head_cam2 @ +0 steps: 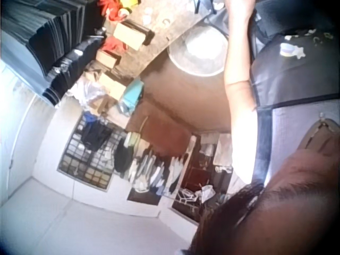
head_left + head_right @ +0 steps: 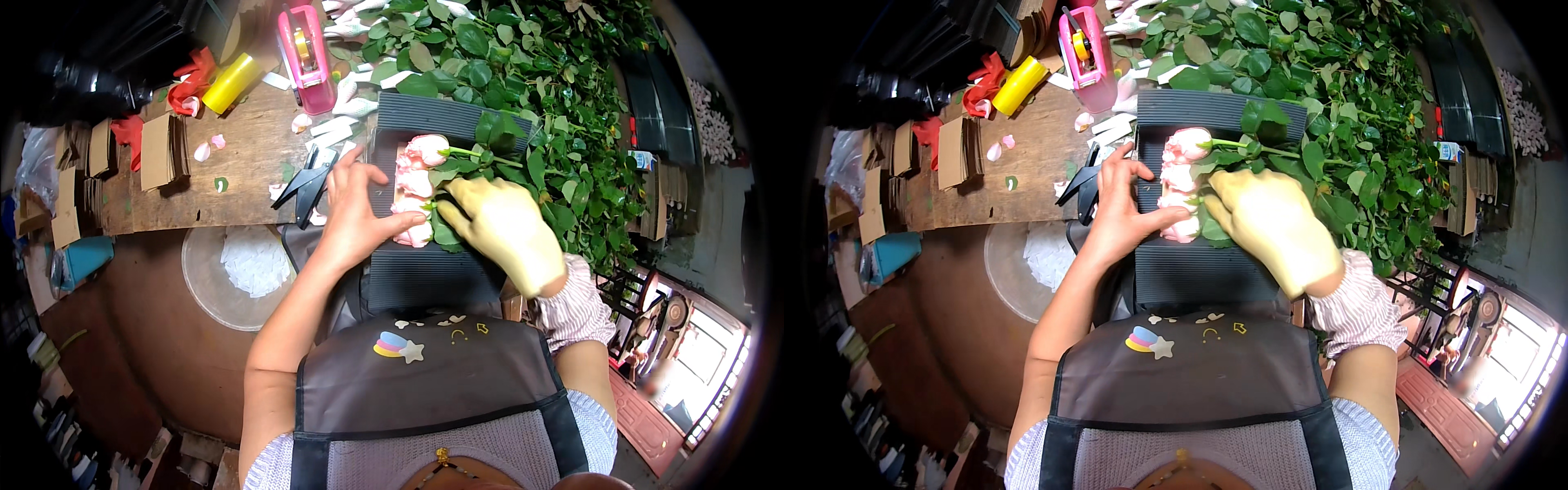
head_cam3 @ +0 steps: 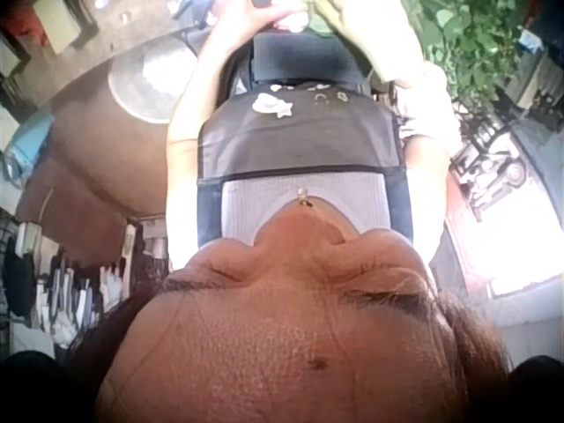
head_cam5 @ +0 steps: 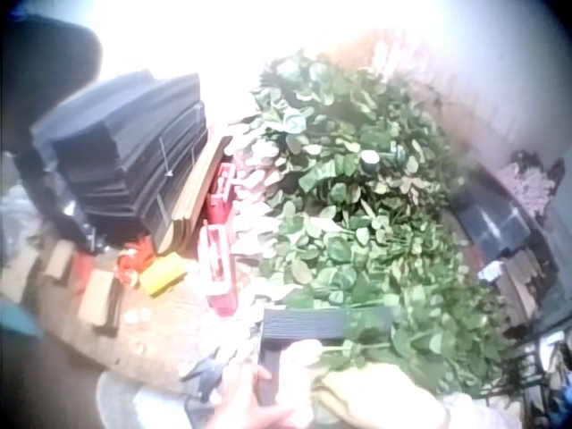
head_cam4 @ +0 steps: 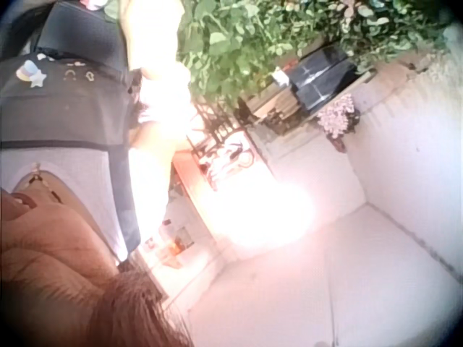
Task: The person arranges pink roses and green leaves into a black rectangular box. They place the flowers and leaves inside, adjust their positions, and then close the box lid.
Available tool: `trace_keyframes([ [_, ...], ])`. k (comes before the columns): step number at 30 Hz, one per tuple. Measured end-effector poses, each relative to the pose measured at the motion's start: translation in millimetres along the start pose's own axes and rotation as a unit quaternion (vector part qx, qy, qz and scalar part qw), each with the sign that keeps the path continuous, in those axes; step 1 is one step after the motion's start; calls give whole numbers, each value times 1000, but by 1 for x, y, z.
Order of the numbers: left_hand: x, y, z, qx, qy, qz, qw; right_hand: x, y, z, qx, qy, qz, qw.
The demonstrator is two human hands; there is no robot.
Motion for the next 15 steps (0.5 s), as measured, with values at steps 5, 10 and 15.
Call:
trace_keyframes([
  [5, 13, 12, -35, 98, 223, 32, 969, 32, 14, -13, 35, -3, -30, 999],
  [10, 18, 7, -17, 2, 113, -6, 994, 9, 3, -5, 70, -75, -158, 982],
  [15, 9, -7, -7, -23, 30, -105, 994, -4, -6, 0, 100, -74, -165, 978],
])
Point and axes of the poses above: each hand's wrist, its own y-axis away from the middle knuckle, its own x-axis out of the back of the hand, z = x × y, the point moved 3 cm from there along -y, towards the middle knuckle, and after that the axes turned 1 degree about x, right-handed, at the moved point
